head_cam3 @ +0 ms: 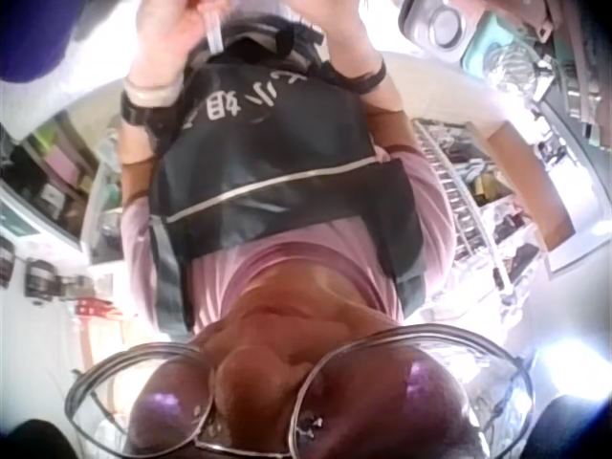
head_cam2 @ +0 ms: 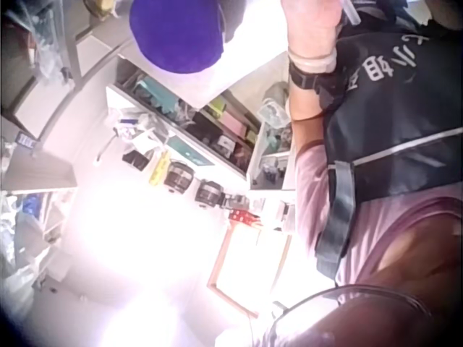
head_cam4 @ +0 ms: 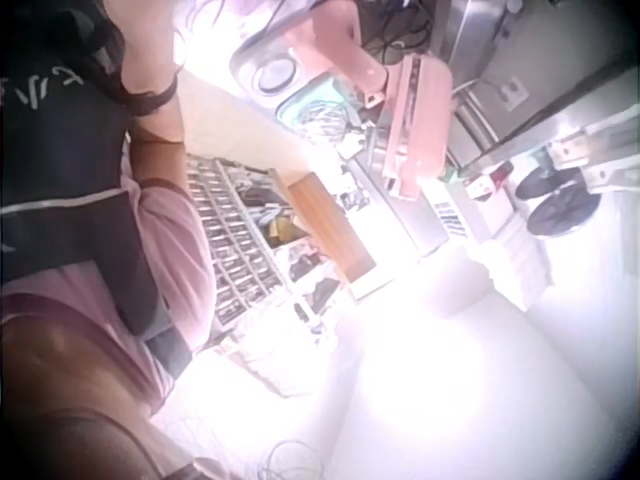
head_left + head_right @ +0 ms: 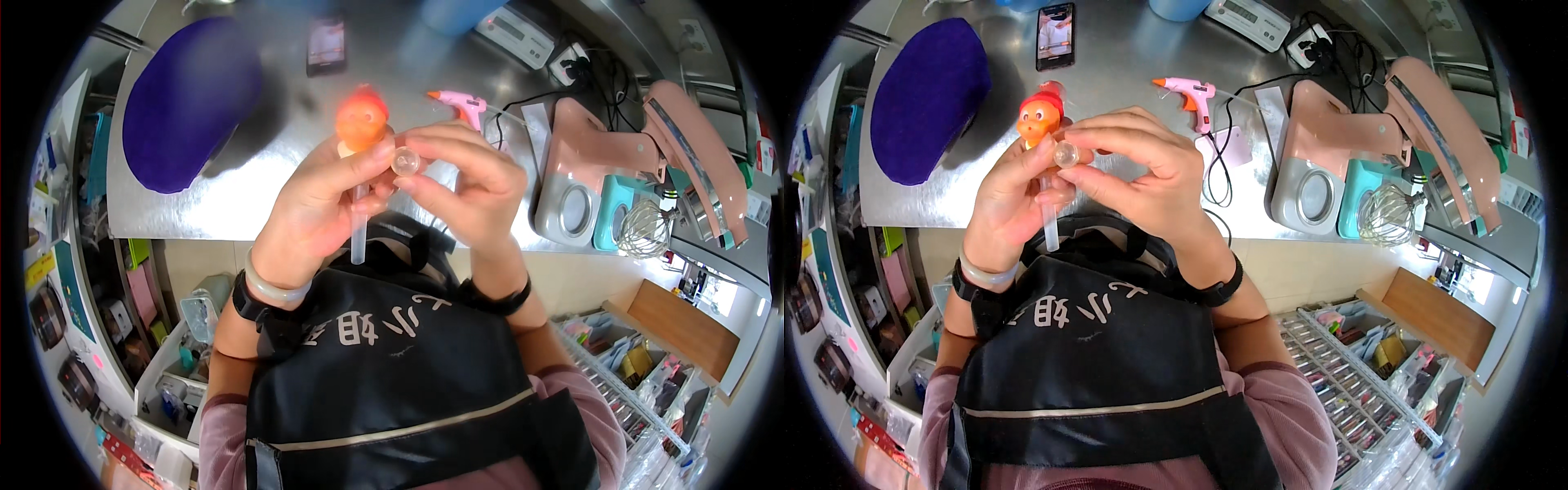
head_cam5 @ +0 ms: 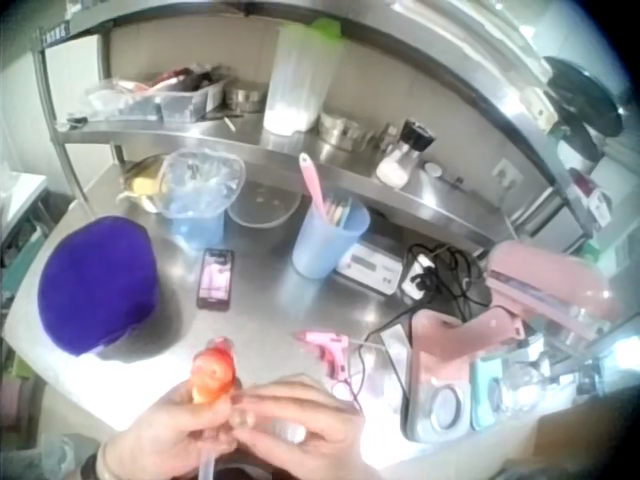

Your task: The person cuts a segment of a plastic tube using shears and then uses a glue gun to attach the tube and other small plastic components to a figurine.

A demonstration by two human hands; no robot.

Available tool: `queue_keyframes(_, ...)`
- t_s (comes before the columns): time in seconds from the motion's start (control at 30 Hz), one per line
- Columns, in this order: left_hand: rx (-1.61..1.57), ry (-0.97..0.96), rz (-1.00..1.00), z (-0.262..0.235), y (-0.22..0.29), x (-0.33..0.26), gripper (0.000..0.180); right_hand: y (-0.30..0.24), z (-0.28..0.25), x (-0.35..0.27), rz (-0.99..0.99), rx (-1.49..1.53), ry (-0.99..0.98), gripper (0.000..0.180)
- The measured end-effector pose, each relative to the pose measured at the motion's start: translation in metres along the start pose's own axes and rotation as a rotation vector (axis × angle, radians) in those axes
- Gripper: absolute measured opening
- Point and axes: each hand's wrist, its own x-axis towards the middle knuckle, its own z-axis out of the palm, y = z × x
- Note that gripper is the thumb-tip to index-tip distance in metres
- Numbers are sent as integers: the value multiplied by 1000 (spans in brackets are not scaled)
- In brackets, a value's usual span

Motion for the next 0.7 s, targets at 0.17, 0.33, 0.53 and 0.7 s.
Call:
queue_keyframes(0.17,272,9,202,9,-6,-9,52,-9,-5,0,125,111,82,28)
queue_keyframes(0.33,166,37,238,20,3,-10,51,-29,-8,11,69,-229,116,29)
queue_keyframes(0.53,290,115,366,27,1,-10,46,-41,-7,13,12,-347,86,31)
queue_keyframes(0.7,333,132,418,31,-1,-12,43,-43,-6,14,-31,-380,88,31)
